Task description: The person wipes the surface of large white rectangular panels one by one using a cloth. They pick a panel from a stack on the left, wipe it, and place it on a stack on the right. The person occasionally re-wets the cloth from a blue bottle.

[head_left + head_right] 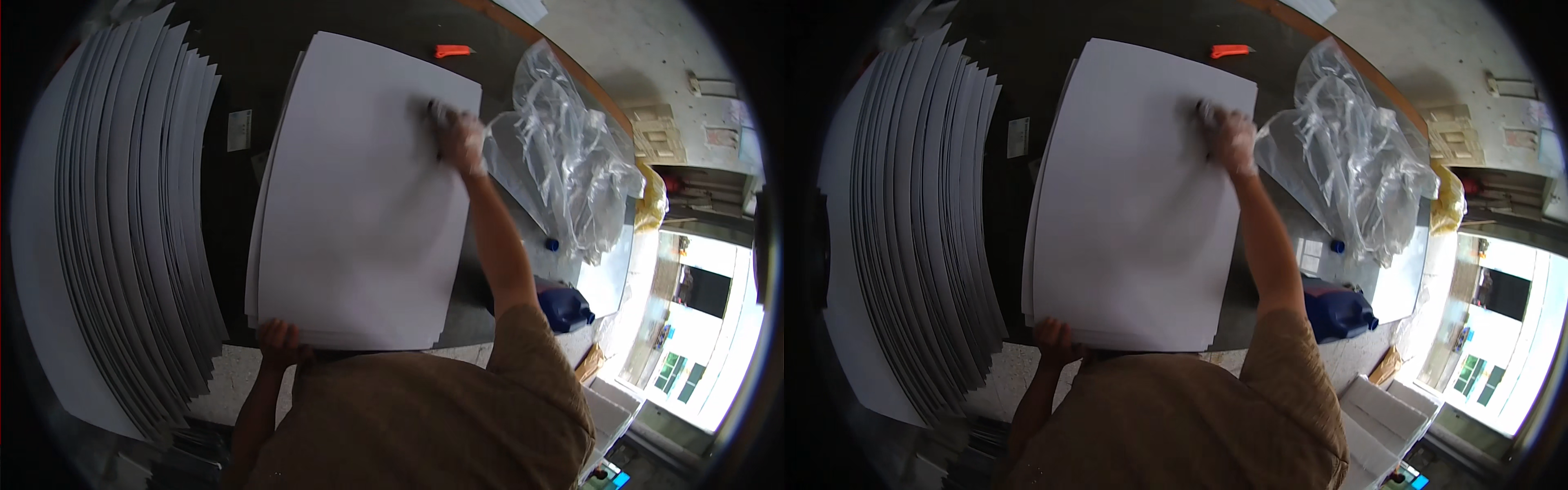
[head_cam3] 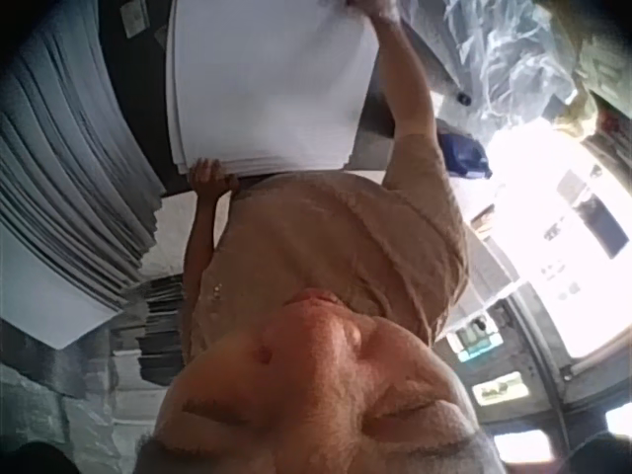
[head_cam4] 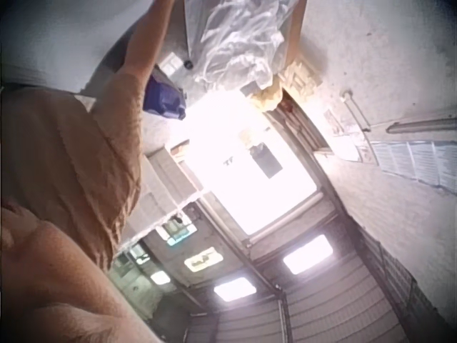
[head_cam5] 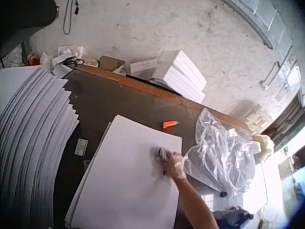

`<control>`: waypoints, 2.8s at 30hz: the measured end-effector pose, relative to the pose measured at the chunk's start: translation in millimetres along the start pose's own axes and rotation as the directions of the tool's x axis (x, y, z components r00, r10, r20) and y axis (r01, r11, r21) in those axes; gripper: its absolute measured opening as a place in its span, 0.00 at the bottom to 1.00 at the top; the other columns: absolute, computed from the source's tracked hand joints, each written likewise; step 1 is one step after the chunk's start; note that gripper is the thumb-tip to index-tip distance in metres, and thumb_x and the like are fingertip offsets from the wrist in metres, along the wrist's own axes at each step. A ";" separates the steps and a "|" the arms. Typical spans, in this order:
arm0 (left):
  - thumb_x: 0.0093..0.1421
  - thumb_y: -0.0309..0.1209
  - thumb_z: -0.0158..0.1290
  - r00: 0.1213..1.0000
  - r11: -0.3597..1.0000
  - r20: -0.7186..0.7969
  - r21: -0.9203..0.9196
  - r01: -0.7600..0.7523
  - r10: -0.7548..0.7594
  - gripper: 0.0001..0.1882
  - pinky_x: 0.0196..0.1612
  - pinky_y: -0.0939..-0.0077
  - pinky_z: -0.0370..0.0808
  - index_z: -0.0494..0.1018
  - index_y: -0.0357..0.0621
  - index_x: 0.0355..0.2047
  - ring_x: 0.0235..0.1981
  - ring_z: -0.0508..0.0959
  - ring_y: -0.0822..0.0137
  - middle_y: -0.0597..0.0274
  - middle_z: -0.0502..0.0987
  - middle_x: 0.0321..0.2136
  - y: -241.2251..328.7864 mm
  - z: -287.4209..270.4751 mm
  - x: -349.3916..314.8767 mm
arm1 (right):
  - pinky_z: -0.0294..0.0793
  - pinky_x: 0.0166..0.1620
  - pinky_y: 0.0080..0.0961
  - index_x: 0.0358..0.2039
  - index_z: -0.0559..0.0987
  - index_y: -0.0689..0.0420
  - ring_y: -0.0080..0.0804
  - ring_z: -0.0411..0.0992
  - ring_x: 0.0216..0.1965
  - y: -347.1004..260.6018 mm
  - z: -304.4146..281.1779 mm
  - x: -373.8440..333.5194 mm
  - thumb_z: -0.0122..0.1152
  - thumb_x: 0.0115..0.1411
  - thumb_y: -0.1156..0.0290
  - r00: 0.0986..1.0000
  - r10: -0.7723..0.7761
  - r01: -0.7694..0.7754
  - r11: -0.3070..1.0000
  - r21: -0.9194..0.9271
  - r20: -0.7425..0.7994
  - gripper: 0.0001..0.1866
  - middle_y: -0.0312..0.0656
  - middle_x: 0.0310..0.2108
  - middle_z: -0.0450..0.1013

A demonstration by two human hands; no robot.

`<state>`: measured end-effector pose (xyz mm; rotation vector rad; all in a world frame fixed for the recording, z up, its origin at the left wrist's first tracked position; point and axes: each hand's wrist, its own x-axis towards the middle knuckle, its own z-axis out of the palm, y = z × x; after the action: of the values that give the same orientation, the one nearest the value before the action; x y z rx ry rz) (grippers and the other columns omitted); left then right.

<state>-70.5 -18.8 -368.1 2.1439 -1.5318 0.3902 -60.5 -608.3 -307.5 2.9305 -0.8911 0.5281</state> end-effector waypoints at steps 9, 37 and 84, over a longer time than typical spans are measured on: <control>0.63 0.56 0.43 0.998 0.999 -0.061 -0.048 0.005 -0.008 0.30 0.56 0.49 0.67 0.68 0.43 0.51 0.54 0.67 0.51 0.52 0.66 0.50 3.1 2.4 18.5 | 0.66 0.43 0.51 0.55 0.72 0.46 0.53 0.69 0.42 -103.7 -131.3 -375.0 0.75 0.36 0.60 0.965 -0.112 0.065 0.978 0.197 0.237 0.41 0.52 0.43 0.71; 0.56 0.44 0.54 0.963 0.940 0.162 -0.232 0.251 -0.218 0.28 0.56 0.45 0.64 0.67 0.37 0.51 0.53 0.66 0.43 0.45 0.65 0.51 15.4 -51.0 53.4 | 0.69 0.44 0.50 0.51 0.74 0.53 0.56 0.69 0.42 -64.0 -100.8 -277.0 0.68 0.47 0.70 0.982 0.169 -0.179 0.976 0.122 0.084 0.27 0.52 0.39 0.70; 0.63 0.26 0.53 0.377 0.128 -0.020 -0.955 0.266 -0.926 0.14 0.41 0.64 0.84 0.70 0.34 0.48 0.40 0.82 0.62 0.53 0.79 0.42 -150.1 -434.2 -9.3 | 0.71 0.41 0.43 0.51 0.75 0.60 0.52 0.72 0.40 -155.3 -163.4 -297.8 0.67 0.55 0.69 0.986 0.169 -0.146 0.850 0.507 0.001 0.23 0.52 0.39 0.71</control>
<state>85.9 258.0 -36.3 1.3100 -0.0366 -0.0393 -258.2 -298.3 -241.6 3.2959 -1.1493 0.9699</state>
